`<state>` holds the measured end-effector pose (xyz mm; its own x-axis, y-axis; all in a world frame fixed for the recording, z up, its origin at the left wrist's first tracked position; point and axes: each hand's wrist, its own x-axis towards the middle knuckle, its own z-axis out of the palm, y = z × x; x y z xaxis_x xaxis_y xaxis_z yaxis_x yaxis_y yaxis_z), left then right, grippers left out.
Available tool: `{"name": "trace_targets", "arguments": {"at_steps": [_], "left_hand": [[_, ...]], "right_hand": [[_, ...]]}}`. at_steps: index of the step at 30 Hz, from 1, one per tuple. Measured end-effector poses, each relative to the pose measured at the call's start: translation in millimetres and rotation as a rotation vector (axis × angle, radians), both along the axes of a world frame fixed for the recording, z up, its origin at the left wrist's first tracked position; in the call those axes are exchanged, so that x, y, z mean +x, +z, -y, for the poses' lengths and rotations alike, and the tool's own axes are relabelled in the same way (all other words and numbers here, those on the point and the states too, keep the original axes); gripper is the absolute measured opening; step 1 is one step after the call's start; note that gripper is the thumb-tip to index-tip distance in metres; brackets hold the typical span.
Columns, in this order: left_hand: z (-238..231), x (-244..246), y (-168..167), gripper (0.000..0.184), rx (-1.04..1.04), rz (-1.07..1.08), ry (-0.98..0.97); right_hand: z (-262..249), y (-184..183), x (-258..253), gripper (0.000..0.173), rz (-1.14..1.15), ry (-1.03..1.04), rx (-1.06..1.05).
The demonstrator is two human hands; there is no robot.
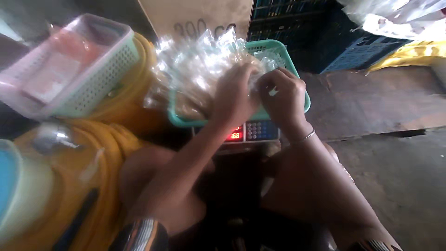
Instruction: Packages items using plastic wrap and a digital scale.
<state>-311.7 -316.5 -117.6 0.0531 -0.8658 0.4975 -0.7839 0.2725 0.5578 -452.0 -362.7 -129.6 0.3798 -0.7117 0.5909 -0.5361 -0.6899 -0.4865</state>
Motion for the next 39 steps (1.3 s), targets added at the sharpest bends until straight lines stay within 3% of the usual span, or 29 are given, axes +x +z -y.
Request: {"name": "trace_targets", "arguments": {"at_steps": [2,6,11,14,16,18,20,22,24,25,28,30,32,34,36,39], "left_hand": [[-1.9,-3.2,0.4,0.047,0.018,0.022,0.063],[-0.8,0.5,-0.9,0.025,0.009,0.049,0.16],[2.7,15.2,8.4,0.022,0.059,-0.047,0.226],[8.7,22.3,0.8,0.016,0.198,-0.4,0.059],[11.1,22.9,1.3,0.014,0.346,-0.808,-0.057],[12.1,25.4,3.7,0.01,0.496,-1.174,-0.182],[15.4,31.4,-4.6,0.018,0.534,-1.42,-0.328],[19.2,37.3,-15.6,0.025,0.483,-1.497,-0.482],[21.0,41.3,-23.1,0.02,0.466,-1.28,-0.556],[21.8,41.9,-24.1,0.027,0.456,-1.085,-0.526],[19.7,25.9,-14.8,0.055,0.404,-0.59,-0.098],[17.3,19.5,-15.2,0.052,0.304,-0.382,0.101],[15.9,17.3,-18.9,0.04,0.152,-0.216,0.191],[16.0,18.5,-17.3,0.028,0.051,-0.066,0.139],[17.0,21.8,-14.6,0.006,0.006,0.086,-0.041],[13.3,20.9,-9.1,0.007,0.046,0.187,-0.18]], "right_hand": [[-0.6,-0.5,-0.1,0.005,0.035,0.02,-0.024],[-4.6,2.9,-1.0,0.003,0.043,-0.009,-0.036],[3.7,7.3,-7.7,0.014,0.111,-0.11,0.177],[13.3,3.5,-8.8,0.02,0.478,0.09,0.574],[21.0,5.6,-13.7,0.016,0.749,0.201,0.97],[29.5,5.9,-22.7,0.021,0.84,0.344,1.245],[32.7,2.1,-28.3,0.03,0.904,0.536,1.36],[33.6,0.2,-28.0,0.029,0.953,0.611,1.358],[31.4,3.3,-23.2,0.029,1.003,0.556,1.338],[30.2,4.4,-21.0,0.027,0.996,0.515,1.313],[25.4,-0.3,-17.3,0.018,0.625,0.486,1.062],[17.0,-1.7,-6.9,0.035,0.348,0.397,0.818],[9.0,0.0,3.0,0.038,0.216,0.229,0.679],[13.7,-4.6,3.5,0.034,0.207,0.071,0.566],[24.1,-9.2,-2.7,0.033,0.21,-0.036,0.494],[31.9,-5.7,-15.8,0.026,0.18,0.029,0.418]]}}
